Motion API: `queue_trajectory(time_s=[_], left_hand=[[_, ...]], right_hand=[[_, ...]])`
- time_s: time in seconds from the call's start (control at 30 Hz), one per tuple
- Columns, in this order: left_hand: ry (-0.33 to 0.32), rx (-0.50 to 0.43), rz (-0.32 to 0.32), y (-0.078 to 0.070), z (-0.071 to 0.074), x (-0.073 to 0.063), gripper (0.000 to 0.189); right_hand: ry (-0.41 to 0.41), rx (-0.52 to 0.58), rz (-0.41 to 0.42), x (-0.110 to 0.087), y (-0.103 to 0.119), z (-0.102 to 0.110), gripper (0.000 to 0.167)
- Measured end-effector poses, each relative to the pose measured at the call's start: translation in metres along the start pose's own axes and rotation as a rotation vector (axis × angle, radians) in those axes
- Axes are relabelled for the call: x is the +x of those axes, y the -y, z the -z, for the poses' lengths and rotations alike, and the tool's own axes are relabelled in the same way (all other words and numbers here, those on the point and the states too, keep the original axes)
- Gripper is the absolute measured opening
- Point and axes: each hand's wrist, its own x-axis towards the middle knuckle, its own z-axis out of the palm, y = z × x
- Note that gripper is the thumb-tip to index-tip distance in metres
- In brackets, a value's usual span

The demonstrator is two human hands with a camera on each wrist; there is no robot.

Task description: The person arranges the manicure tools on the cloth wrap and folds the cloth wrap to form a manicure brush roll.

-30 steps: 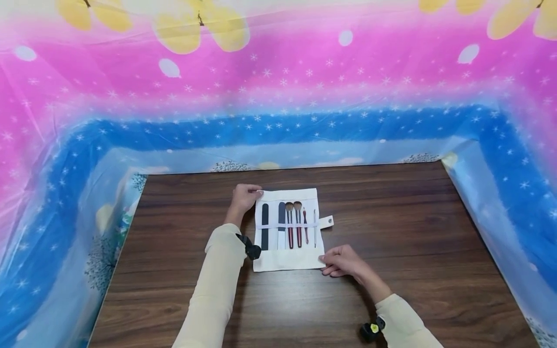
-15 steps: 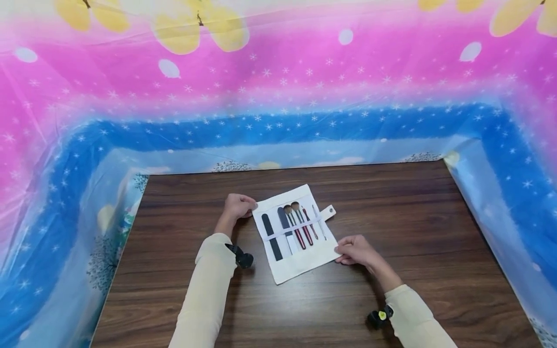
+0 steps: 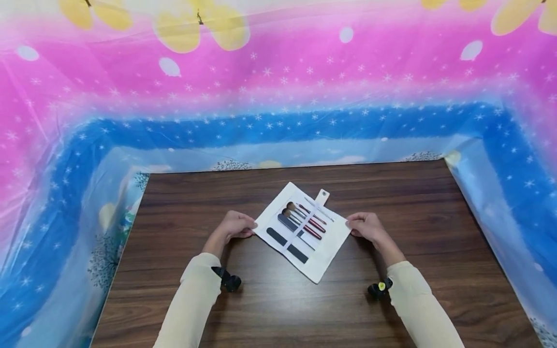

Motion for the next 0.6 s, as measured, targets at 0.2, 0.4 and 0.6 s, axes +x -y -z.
queue_trajectory(time_s=[0.2,0.4,0.6], left_hand=[[0.02,-0.023,0.013,0.016,-0.013,-0.019,0.03],[0.067,-0.092,0.038,0.035,-0.035,-0.037,0.029],[0.124,-0.124,0.041,0.046,-0.053,-0.054,0.023]], right_hand=[[-0.081,-0.172,0.07,0.026,0.011,0.006,0.026],[-0.116,-0.351,0.153,0.05,0.022,0.003,0.024],[-0.108,-0.416,0.185,0.06,0.034,-0.001,0.025]])
